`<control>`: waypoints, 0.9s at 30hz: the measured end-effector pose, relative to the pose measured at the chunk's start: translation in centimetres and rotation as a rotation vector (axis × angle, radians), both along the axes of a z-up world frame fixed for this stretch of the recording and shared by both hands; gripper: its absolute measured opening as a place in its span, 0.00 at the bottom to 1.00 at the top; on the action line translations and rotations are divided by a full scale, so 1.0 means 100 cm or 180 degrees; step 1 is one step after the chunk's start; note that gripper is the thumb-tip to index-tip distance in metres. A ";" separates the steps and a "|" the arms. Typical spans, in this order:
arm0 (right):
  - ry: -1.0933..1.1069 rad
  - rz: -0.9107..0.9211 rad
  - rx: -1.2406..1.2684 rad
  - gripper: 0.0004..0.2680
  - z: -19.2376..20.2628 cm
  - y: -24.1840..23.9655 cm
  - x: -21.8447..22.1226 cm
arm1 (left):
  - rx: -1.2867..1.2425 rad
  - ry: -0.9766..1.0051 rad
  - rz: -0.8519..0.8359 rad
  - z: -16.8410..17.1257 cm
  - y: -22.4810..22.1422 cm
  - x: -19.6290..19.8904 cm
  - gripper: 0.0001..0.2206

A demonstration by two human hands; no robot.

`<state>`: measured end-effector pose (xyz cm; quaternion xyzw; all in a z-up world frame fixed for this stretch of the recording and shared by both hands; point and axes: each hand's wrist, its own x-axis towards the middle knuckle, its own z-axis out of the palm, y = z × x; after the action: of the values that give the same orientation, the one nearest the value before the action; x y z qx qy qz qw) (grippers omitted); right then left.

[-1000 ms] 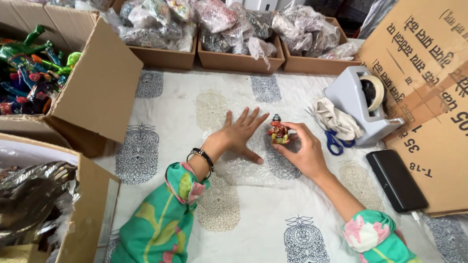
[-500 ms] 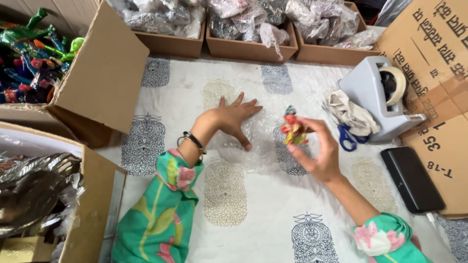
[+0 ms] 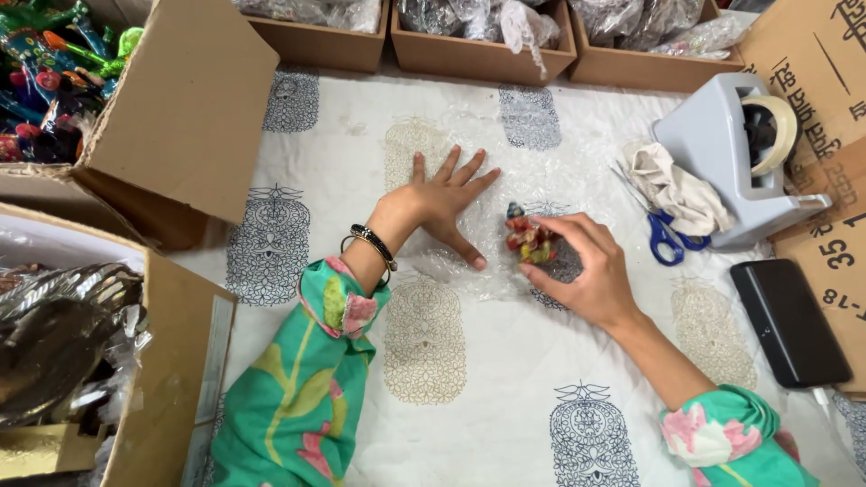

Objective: The person wraps small colorful figurines in bubble wrap at a table, folding the plastic around each item and placing the wrapped pieces into cardboard boxes. They tear pieces of bubble wrap, use scissors to cut the wrap, and reach into a box to pick the next unwrapped figurine.

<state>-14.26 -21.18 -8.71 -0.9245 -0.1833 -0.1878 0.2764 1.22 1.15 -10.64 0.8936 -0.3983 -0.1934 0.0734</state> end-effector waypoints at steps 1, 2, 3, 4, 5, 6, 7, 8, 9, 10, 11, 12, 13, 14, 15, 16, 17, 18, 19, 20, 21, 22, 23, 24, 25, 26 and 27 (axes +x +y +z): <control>0.0002 -0.0005 0.0003 0.20 0.000 -0.002 -0.001 | 0.0003 0.0002 -0.0005 0.000 -0.001 -0.002 0.73; -0.0122 0.0023 0.0209 0.20 0.001 -0.004 -0.002 | 0.0036 -0.0026 0.0023 0.000 -0.002 -0.003 0.73; -0.0250 0.0052 0.0413 0.20 0.001 -0.006 -0.003 | 0.0066 -0.0058 0.0051 0.000 -0.003 -0.005 0.74; -0.0251 0.0048 0.0414 0.20 -0.002 -0.009 -0.002 | 0.0067 -0.0059 0.0046 -0.001 -0.004 -0.005 0.74; -0.0173 0.0140 0.0518 0.20 -0.006 -0.011 -0.002 | 0.0072 -0.0056 0.0062 -0.002 -0.005 -0.005 0.74; -0.0095 0.0233 0.0622 0.20 -0.010 -0.012 -0.001 | 0.0078 -0.0053 0.0078 -0.003 -0.006 -0.005 0.74; -0.0102 0.0232 0.0624 0.20 -0.007 -0.009 0.000 | 0.0080 -0.0060 0.0077 -0.003 -0.006 -0.004 0.74; 0.0124 0.0294 0.0514 0.21 -0.005 -0.006 0.000 | 0.0087 -0.0060 0.0077 -0.004 -0.007 -0.003 0.74; 0.0347 0.0355 0.0406 0.23 -0.002 -0.003 0.000 | 0.0096 -0.0062 0.0075 -0.004 -0.007 -0.003 0.75; 0.0339 0.0352 0.0412 0.23 0.000 -0.002 0.001 | 0.0102 -0.0070 0.0072 0.003 -0.007 -0.005 0.75; 0.0362 0.0402 0.0315 0.23 0.001 -0.001 0.001 | 0.0178 -0.0062 0.0156 0.010 -0.007 -0.007 0.74; 0.0384 0.0452 0.0217 0.24 0.003 0.000 0.002 | 0.0253 -0.0054 0.0241 0.018 -0.007 -0.009 0.73; 0.0373 0.0445 0.0222 0.24 0.003 -0.001 0.002 | 0.0257 -0.0065 0.0234 0.033 -0.006 -0.015 0.73; 0.0320 0.0475 0.0234 0.24 0.003 -0.002 0.002 | -0.0005 -0.0164 0.0295 0.049 -0.005 -0.021 0.67; 0.0256 0.0500 0.0258 0.24 0.003 -0.003 0.002 | -0.0257 -0.0272 0.0347 0.065 -0.004 -0.026 0.62; 0.0235 0.0488 0.0273 0.24 0.004 -0.002 0.002 | -0.0243 -0.0292 0.0333 0.071 -0.005 -0.030 0.62; 0.0264 0.0439 0.0303 0.23 0.006 -0.002 0.001 | -0.0669 -0.0397 0.0258 0.078 -0.007 -0.035 0.47; 0.0294 0.0389 0.0334 0.23 0.007 -0.002 0.001 | -0.1098 -0.0501 0.0188 0.084 -0.009 -0.039 0.32; 0.0274 0.0376 0.0348 0.23 0.005 -0.004 0.001 | -0.1085 -0.0516 0.0169 0.090 -0.013 -0.047 0.32; 0.0392 0.0292 0.0412 0.22 0.003 -0.005 0.001 | -0.1301 -0.0302 -0.0082 0.095 -0.016 -0.056 0.21; 0.0507 0.0211 0.0474 0.21 0.002 -0.007 0.001 | -0.1514 -0.0090 -0.0333 0.101 -0.020 -0.063 0.11; 0.0484 0.0200 0.0487 0.21 0.003 -0.006 0.001 | -0.1501 -0.0107 -0.0352 0.091 -0.029 -0.071 0.11; 0.0473 0.0200 0.0543 0.21 0.004 -0.006 0.001 | -0.1306 -0.0379 -0.0436 0.080 -0.037 -0.078 0.10; 0.0463 0.0201 0.0600 0.21 0.006 -0.006 0.001 | -0.1110 -0.0650 -0.0519 0.069 -0.046 -0.084 0.09; 0.0451 0.0199 0.0595 0.21 0.007 -0.004 0.001 | -0.1115 -0.0662 -0.0523 0.060 -0.050 -0.089 0.09; 0.0374 0.0273 0.0605 0.23 0.008 -0.003 0.000 | -0.0703 -0.0955 -0.0468 0.051 -0.055 -0.094 0.14; 0.0306 0.0351 0.0611 0.25 0.009 -0.002 -0.001 | -0.0295 -0.1237 -0.0402 0.042 -0.060 -0.099 0.20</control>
<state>-14.34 -21.34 -7.78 -0.8902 -0.2015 -0.1445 0.3821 -8.70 -4.82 -6.45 0.8830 -0.4688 -0.0030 0.0239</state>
